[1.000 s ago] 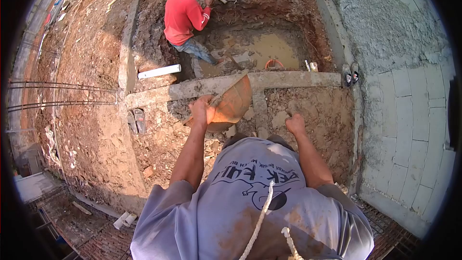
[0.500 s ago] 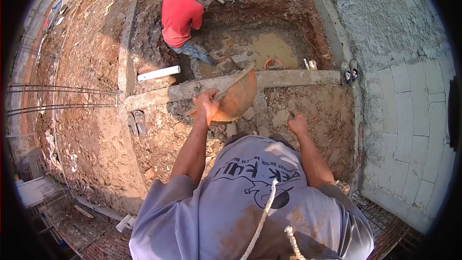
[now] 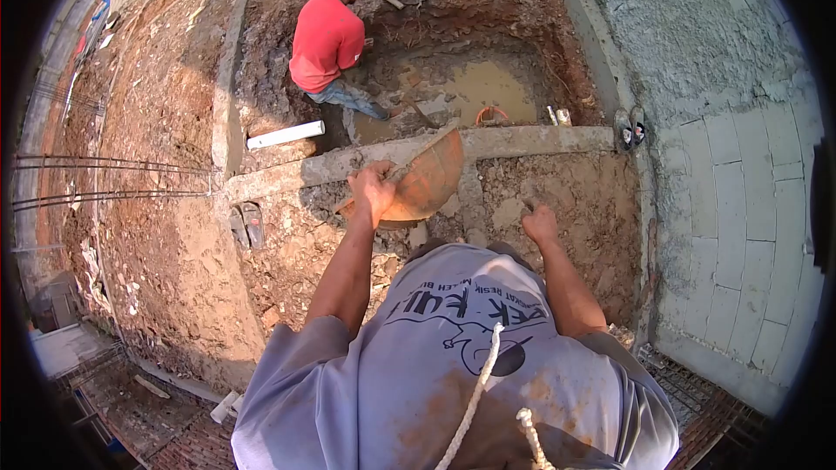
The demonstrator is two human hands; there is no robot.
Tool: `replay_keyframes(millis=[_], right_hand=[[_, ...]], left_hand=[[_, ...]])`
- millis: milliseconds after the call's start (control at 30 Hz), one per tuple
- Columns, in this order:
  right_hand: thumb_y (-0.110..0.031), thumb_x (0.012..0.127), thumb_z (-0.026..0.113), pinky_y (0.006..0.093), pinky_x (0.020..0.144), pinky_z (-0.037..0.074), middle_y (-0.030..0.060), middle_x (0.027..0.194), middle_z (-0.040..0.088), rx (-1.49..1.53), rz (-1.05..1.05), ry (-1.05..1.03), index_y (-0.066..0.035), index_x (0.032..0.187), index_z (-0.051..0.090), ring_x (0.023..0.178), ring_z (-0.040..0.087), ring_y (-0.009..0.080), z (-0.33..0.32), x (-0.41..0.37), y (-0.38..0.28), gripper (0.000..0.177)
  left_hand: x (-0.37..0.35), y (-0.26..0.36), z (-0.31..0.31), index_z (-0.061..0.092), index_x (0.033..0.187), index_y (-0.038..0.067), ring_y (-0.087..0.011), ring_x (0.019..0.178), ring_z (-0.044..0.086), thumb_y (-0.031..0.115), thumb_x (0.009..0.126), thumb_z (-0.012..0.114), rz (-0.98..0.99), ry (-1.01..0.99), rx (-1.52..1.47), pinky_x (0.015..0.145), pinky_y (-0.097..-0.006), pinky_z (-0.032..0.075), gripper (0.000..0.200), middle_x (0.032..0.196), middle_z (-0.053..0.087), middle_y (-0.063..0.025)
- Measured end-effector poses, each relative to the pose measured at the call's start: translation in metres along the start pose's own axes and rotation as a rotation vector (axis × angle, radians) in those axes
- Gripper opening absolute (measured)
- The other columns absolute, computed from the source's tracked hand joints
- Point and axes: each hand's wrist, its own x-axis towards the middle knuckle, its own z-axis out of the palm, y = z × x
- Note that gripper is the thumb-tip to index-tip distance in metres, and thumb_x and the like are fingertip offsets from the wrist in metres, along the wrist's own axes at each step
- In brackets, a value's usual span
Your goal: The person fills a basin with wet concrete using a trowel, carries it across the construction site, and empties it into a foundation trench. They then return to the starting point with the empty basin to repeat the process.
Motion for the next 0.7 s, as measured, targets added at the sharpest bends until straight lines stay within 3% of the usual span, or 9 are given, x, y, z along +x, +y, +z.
replay_keyframes(millis=[233, 433, 700], right_hand=[[-0.018, 0.068, 0.051, 0.0381, 0.089, 0.042, 0.024, 0.102, 0.057, -0.009, 0.004, 0.017, -0.007, 0.106, 0.06, 0.099, 0.054, 0.0358, 0.015, 0.012, 0.021, 0.041], [-0.018, 0.065, 0.052, 0.0386, 0.087, 0.043, 0.027, 0.098, 0.057, -0.055, 0.101, 0.017, 0.002, 0.098, 0.06, 0.097, 0.054, 0.0365, 0.009, 0.003, 0.015, 0.039], [-0.019, 0.065, 0.053, 0.0392, 0.086, 0.043, 0.0288, 0.097, 0.057, -0.019, 0.076, 0.023, 0.006, 0.094, 0.06, 0.096, 0.055, 0.0371, 0.004, 0.0, 0.015, 0.039]], left_hand=[[0.002, 0.003, 0.001, 0.064, 0.09, 0.011, -0.0293, 0.083, 0.057, 0.008, 0.061, 0.053, 0.008, -0.022, -0.072, 0.09, -0.0396, 0.028, 0.032, 0.08, 0.064, -0.0116], [0.0, 0.017, -0.005, 0.065, 0.089, 0.012, -0.0291, 0.08, 0.057, 0.008, 0.06, 0.053, 0.001, 0.001, -0.08, 0.089, -0.0394, 0.028, 0.031, 0.077, 0.063, -0.0106], [0.002, 0.015, 0.003, 0.064, 0.088, 0.011, -0.0294, 0.085, 0.056, 0.008, 0.06, 0.053, 0.028, 0.005, -0.117, 0.089, -0.0398, 0.028, 0.03, 0.084, 0.063, -0.0114]])
